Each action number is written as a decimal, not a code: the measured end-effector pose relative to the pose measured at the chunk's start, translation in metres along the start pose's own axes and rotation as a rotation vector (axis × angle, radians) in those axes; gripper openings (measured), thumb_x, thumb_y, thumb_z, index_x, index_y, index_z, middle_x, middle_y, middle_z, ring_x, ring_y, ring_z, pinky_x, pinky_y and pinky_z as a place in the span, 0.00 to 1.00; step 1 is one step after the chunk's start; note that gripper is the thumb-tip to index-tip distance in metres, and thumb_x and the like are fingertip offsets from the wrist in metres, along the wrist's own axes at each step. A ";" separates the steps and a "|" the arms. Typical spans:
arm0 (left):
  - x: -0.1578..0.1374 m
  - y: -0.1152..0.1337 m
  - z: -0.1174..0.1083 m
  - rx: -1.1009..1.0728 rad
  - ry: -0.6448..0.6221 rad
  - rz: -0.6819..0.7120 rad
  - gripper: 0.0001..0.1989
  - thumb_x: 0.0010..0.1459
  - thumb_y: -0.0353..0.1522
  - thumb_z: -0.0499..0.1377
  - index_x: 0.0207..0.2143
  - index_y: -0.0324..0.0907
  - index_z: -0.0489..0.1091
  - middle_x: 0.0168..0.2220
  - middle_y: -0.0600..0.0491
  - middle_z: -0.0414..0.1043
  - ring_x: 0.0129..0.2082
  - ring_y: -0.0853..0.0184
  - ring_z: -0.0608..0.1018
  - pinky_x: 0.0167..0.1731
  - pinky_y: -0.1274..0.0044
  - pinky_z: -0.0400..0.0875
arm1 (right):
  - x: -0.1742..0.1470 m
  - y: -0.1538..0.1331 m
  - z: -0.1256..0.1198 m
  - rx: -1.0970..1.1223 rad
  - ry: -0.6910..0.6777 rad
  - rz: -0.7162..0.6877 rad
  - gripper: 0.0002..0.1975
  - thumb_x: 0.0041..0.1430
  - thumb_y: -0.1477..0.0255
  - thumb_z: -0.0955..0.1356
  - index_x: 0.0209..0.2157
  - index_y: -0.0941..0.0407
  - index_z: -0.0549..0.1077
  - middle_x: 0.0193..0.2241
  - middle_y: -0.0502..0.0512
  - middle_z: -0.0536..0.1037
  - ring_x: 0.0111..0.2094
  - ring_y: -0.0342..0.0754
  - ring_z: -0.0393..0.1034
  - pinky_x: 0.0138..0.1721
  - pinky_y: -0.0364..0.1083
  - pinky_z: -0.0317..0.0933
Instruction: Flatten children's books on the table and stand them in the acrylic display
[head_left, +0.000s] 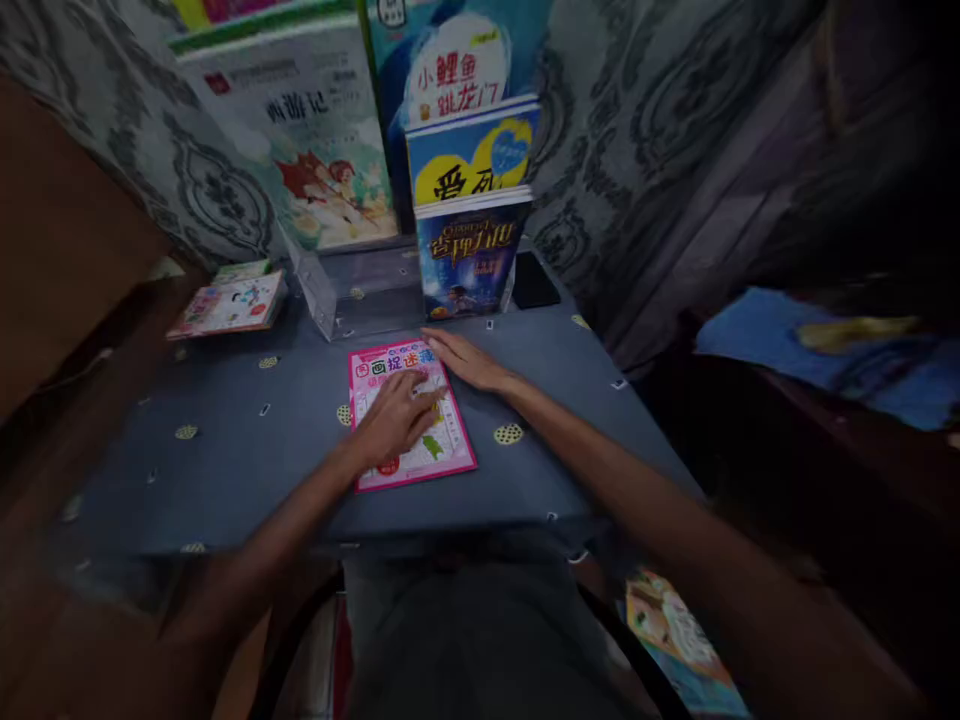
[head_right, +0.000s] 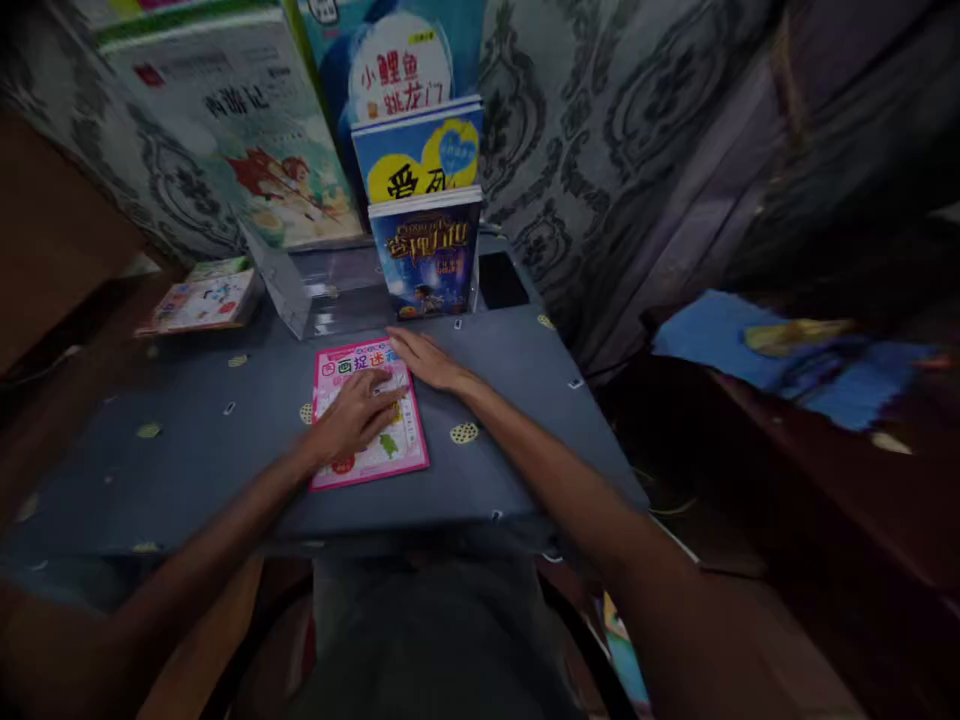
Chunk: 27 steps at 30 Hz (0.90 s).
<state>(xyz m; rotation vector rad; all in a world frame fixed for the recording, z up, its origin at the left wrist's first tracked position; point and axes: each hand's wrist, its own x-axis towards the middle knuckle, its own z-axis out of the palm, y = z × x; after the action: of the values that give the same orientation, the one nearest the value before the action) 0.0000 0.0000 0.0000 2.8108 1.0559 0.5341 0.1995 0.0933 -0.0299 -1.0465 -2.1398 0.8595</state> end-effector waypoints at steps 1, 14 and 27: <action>-0.005 0.008 -0.001 -0.011 -0.017 0.017 0.19 0.70 0.35 0.50 0.56 0.39 0.72 0.53 0.39 0.67 0.56 0.54 0.67 0.57 0.58 0.67 | -0.001 0.000 0.001 -0.009 0.000 -0.003 0.28 0.73 0.56 0.54 0.66 0.55 0.61 0.65 0.60 0.67 0.65 0.51 0.60 0.67 0.57 0.49; -0.038 0.066 -0.008 -0.059 -0.068 0.103 0.18 0.69 0.35 0.53 0.58 0.48 0.69 0.58 0.44 0.67 0.61 0.57 0.68 0.62 0.56 0.63 | -0.006 0.003 0.013 -0.267 -0.025 -0.009 0.27 0.74 0.59 0.52 0.67 0.55 0.61 0.67 0.61 0.64 0.69 0.54 0.54 0.69 0.63 0.42; -0.064 0.074 -0.014 -0.090 -0.062 0.005 0.08 0.67 0.34 0.55 0.44 0.43 0.73 0.56 0.46 0.70 0.61 0.57 0.69 0.66 0.54 0.55 | -0.025 -0.014 0.004 -0.480 0.019 -0.105 0.23 0.69 0.64 0.62 0.60 0.58 0.69 0.58 0.64 0.73 0.58 0.58 0.65 0.60 0.59 0.58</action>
<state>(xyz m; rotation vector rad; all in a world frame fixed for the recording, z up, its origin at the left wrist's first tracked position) -0.0041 -0.0983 0.0096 2.7339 0.9871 0.4792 0.2031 0.0649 -0.0277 -1.1467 -2.4220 0.2855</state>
